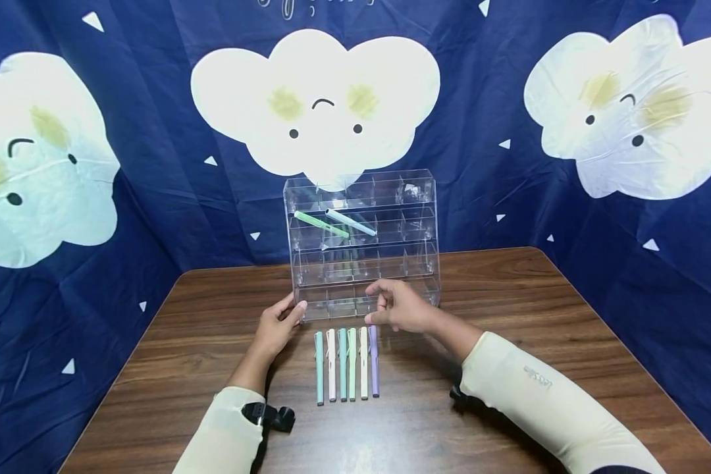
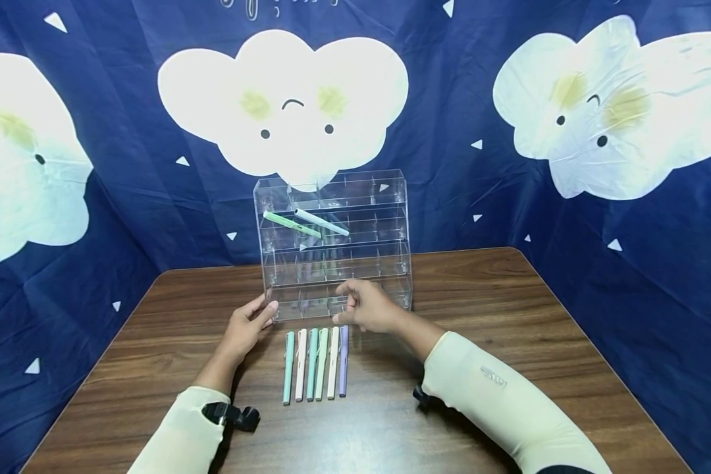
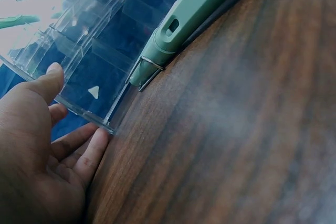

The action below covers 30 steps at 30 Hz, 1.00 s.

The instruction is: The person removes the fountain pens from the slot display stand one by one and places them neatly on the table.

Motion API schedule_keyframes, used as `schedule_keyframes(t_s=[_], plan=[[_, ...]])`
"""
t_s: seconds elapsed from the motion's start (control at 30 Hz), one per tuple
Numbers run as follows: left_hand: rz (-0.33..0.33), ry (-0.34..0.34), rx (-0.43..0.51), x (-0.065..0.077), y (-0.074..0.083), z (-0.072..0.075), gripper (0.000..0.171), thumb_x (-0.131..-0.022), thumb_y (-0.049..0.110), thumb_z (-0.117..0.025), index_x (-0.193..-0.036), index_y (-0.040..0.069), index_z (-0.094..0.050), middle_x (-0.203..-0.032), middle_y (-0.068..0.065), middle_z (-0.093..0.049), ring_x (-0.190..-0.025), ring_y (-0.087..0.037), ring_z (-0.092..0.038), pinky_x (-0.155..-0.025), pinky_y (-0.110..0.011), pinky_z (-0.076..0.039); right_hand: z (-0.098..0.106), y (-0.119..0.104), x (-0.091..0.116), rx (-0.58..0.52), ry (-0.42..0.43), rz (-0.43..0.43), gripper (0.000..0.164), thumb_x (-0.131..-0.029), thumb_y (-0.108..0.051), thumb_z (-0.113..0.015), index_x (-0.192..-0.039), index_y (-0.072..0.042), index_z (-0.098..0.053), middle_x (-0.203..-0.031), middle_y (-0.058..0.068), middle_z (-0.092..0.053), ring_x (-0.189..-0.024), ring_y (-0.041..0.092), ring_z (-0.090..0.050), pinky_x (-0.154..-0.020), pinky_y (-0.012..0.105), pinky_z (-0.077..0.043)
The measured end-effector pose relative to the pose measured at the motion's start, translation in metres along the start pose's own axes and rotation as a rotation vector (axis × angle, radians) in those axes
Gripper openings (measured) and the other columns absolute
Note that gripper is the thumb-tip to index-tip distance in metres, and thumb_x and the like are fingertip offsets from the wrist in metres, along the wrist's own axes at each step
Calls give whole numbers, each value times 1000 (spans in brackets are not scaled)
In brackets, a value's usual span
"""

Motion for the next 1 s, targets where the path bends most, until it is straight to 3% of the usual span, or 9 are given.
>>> schedule_keyframes(t_s=[0.3, 0.57, 0.8, 1.0], plan=[[2, 9, 5, 1, 1, 1, 58, -109, 30, -71, -161, 11, -54, -151, -22, -66, -101, 0, -64, -83, -11, -58, 18, -27, -18, 57, 153, 70, 48, -93, -7, -87, -135, 3, -66, -81, 1, -62, -57, 11, -52, -52, 21, -49], [5, 2, -12, 0, 1, -1, 59, -109, 31, -71, -161, 9, -54, -154, -24, -64, -100, 3, -62, -83, -10, -58, 30, -51, -35, 71, 226, 109, 39, -97, -10, -83, -131, 1, -68, -85, 1, -63, -57, 10, -53, -55, 23, -51], [10, -4, 7, -1, 2, 0, 59, -109, 30, -71, -162, 9, -53, -153, -24, -64, -102, 4, -63, -85, -11, -59, 43, -73, -53, 135, 350, 136, 37, -102, -12, -80, -134, 0, -66, -99, 5, -59, -62, 12, -46, -59, 25, -45], [25, -10, -2, 0, 2, 0, 60, -109, 33, -71, -162, 10, -53, -152, -25, -65, -99, 4, -63, -84, -11, -58, 52, -80, -70, 198, 434, 143, 34, -104, -16, -77, -135, -6, -67, -117, 9, -64, -68, 16, -49, -66, 32, -49]])
Point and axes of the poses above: each hand's wrist, its own x-axis away from the middle knuckle, its own z-axis out of the back of the hand, y = z × x, the point moved 3 cm from there along -x, towards the middle knuckle
